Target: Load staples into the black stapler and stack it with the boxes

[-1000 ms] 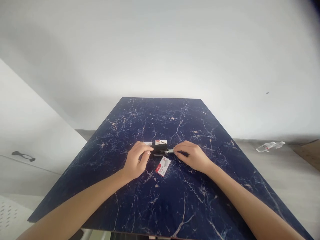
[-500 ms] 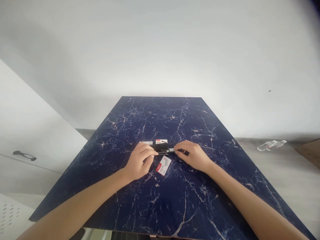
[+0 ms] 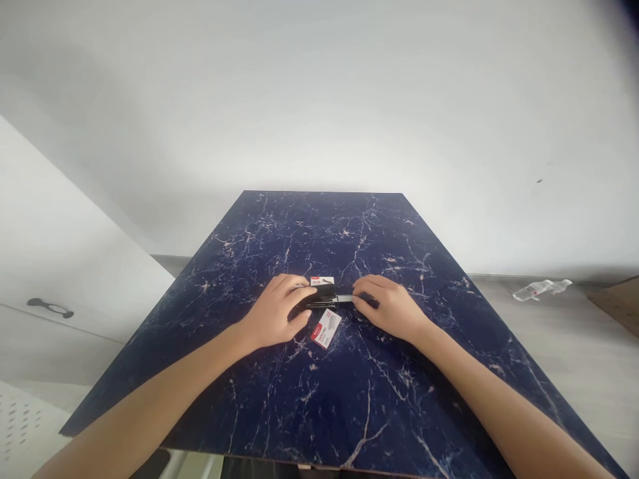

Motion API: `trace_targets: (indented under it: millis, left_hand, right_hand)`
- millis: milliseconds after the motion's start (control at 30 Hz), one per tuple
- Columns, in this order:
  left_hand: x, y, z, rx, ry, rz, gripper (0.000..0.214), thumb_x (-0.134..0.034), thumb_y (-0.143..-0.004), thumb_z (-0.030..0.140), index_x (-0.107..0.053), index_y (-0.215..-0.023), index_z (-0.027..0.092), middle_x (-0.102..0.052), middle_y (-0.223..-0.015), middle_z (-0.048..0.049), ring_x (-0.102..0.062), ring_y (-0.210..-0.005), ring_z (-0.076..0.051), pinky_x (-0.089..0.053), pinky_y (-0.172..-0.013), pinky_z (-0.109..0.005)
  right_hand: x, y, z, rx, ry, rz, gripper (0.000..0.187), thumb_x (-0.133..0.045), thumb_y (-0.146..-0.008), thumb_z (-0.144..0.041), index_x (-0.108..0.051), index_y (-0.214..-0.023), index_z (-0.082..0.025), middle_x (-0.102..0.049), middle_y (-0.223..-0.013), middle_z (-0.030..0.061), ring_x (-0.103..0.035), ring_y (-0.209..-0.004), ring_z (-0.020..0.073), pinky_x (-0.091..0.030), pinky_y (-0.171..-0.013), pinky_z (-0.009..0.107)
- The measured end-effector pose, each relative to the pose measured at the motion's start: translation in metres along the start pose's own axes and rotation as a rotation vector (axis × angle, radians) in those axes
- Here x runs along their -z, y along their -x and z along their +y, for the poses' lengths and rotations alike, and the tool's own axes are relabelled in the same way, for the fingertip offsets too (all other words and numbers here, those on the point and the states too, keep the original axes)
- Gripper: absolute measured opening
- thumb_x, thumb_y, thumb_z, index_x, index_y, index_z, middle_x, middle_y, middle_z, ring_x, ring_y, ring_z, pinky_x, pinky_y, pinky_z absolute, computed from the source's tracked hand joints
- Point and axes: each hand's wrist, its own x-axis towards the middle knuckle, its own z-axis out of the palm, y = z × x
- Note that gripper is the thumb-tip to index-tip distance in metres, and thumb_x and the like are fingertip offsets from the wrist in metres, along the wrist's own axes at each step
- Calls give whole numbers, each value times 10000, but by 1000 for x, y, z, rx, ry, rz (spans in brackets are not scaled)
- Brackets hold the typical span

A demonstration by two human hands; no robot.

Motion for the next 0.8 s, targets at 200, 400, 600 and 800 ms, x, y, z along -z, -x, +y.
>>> trace_targets:
  millis: [200, 400, 600, 800]
  left_hand:
    - [13, -9, -32, 90, 9, -247, 305, -708, -890, 428, -673, -1086, 197, -664, -1005, -71, -578, -983, -261, -490, -863, -409]
    - [2, -10, -24, 119, 49, -206, 242, -738, -879, 391, -666, -1019, 206, -643, -970, -51, -576, -951, -248, -477, -822, -381]
    - [-13, -5, -9, 247, -39, -81, 311, -752, -873, 364, -661, -1129, 215, -643, -948, -39, -586, -903, -247, -473, -793, -385]
    - [-24, -14, 14, 328, -170, -15, 546, -689, -924, 379, -509, -1414, 217, -692, -1077, -90, -639, -1008, -311, -506, -856, -438]
  right_hand:
    - [6, 14, -52, -270, -171, -200, 90, -579, -955, -301, -593, -1030, -253, -700, -827, 21, -590, -516, 154, -415, -474, 275]
    - [-17, 23, -88, -142, -209, -175, 133, -675, -856, -270, -593, -947, -217, -598, -1225, 88, -483, -503, 69, -389, -507, 269]
    - [-13, 12, -81, -66, -281, -238, 27, -604, -915, -230, -609, -923, -204, -593, -1168, 60, -544, -610, 94, -430, -607, 267]
    - [-35, 17, -82, -189, -26, -41, 149, -571, -927, -237, -570, -1072, -201, -465, -1444, 147, -613, -756, 164, -461, -635, 313]
